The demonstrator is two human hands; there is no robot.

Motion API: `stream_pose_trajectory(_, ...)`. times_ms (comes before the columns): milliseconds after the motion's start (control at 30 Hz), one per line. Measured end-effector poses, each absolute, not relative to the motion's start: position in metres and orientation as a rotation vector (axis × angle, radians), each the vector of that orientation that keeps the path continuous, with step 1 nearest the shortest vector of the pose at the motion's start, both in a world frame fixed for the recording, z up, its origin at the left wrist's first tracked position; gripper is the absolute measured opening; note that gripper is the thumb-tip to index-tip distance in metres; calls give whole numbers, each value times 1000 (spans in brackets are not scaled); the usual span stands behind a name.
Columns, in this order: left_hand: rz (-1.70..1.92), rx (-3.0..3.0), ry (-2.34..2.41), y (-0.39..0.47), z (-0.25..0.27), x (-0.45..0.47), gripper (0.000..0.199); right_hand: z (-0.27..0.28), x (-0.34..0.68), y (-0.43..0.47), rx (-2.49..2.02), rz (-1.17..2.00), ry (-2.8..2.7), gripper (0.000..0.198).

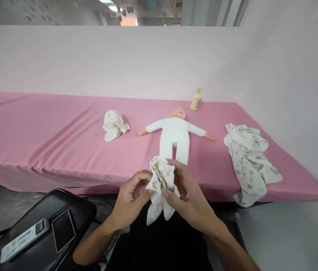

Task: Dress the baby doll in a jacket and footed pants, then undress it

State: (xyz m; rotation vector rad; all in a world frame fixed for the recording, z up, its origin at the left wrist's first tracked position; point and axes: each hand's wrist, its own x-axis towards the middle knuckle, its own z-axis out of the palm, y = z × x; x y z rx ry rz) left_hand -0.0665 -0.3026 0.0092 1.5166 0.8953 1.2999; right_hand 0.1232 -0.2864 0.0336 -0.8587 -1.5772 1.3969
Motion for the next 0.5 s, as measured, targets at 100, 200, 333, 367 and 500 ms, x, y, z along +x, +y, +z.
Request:
stream_pose_trajectory(100,1314,1437,921,-297,8,-69,17,27,123,-281,-868,1429,-1645,70)
stream_pose_trajectory(200,1302,1352,960,-289,7,-72,21,19,119,-273,-942,1359,-1654,69)
stream_pose_trajectory(333,1368,1242,1160,-275,3,-75,29,10,109,-256,-1043,1362,-1561,55)
stream_pose_trajectory(367,1427,1206,1222,-272,3,-76,30,9,107,-252,-1060,1379,-1535,50)
stream_pose_trajectory(500,1603,1165,1343,-263,6,-70,25,9,96,-239,-1027,1370,-1450,43)
